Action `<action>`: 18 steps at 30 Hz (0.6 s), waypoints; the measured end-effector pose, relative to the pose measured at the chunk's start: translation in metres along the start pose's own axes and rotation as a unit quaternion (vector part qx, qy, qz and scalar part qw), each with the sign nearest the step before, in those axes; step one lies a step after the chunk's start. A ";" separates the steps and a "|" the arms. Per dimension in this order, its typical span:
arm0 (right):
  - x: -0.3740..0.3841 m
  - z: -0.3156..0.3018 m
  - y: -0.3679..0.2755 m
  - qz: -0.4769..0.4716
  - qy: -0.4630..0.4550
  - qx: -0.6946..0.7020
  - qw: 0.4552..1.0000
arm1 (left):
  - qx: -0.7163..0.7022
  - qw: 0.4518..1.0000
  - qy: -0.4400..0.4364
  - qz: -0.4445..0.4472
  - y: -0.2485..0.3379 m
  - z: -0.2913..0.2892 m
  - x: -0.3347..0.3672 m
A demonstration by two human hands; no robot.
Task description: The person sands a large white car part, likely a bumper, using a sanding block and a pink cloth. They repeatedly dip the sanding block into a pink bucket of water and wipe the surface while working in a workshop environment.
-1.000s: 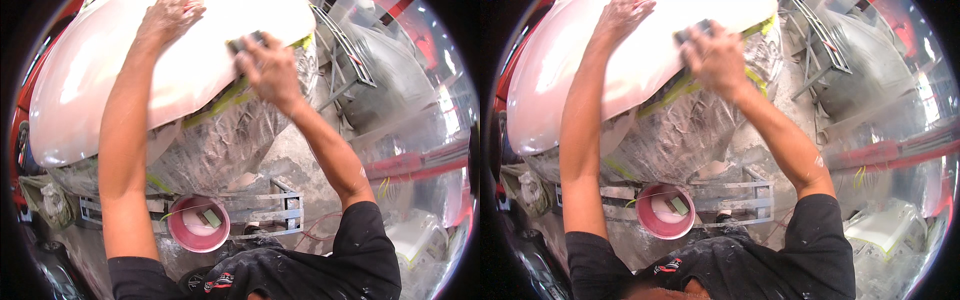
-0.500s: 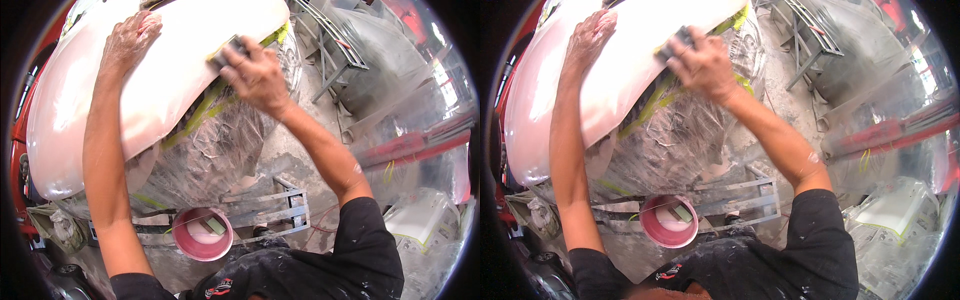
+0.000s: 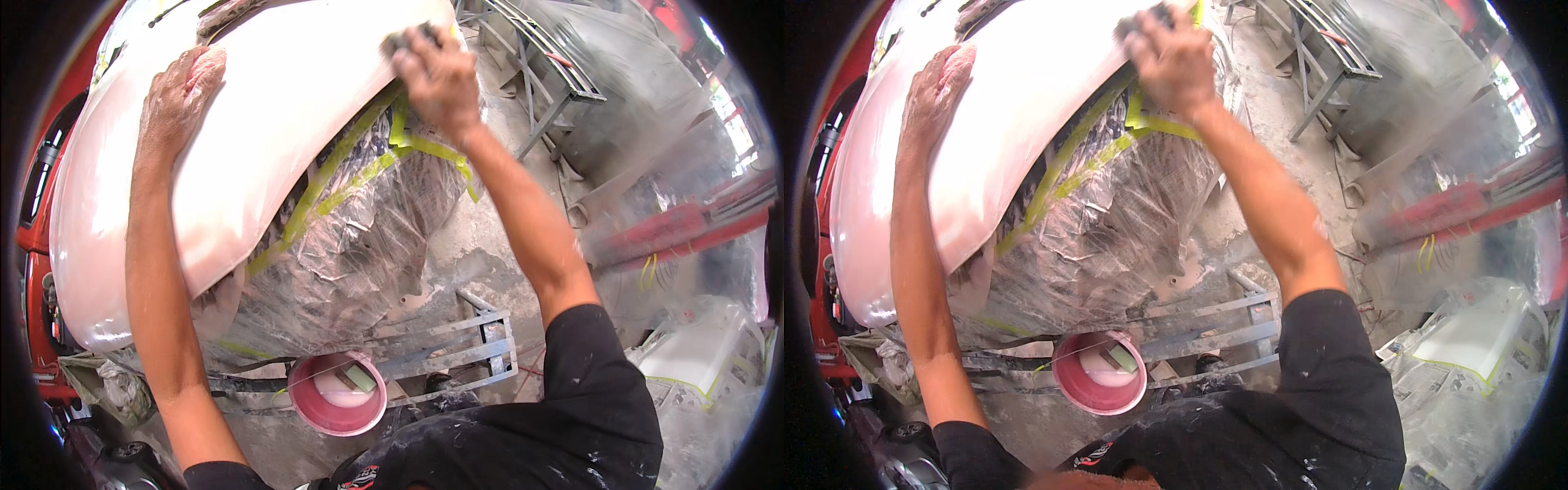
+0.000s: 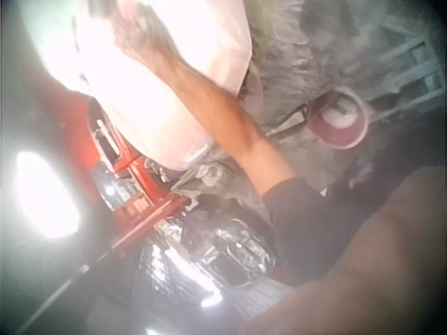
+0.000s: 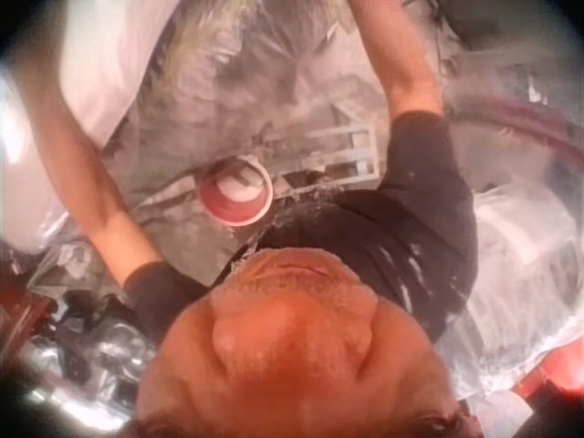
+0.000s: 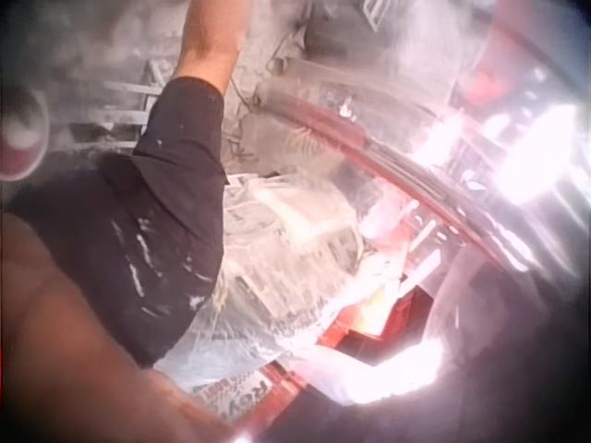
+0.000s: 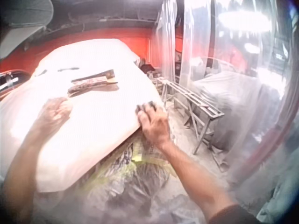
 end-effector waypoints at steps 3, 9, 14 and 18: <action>0.057 -0.001 0.069 0.172 0.054 0.075 0.981 | -0.026 0.999 -0.001 0.020 0.002 0.003 0.011; -0.029 0.002 -0.039 0.040 -0.011 -0.014 0.999 | -0.013 1.000 0.000 0.000 -0.013 0.004 -0.001; 0.058 -0.002 0.076 0.130 0.006 0.030 0.991 | -0.041 0.999 0.001 0.014 0.005 0.000 0.010; 0.025 -0.001 0.040 0.115 0.067 0.023 0.991 | -0.035 0.999 -0.001 0.014 0.002 0.002 0.003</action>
Point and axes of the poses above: each hand's wrist, its own x-axis towards the middle knuckle, its own z-axis out of the palm, y = z × x, the point moved 10 cm from there along x, towards the middle knuckle, and after that the axes turned 6 degrees about -y, right-handed, at the moved point
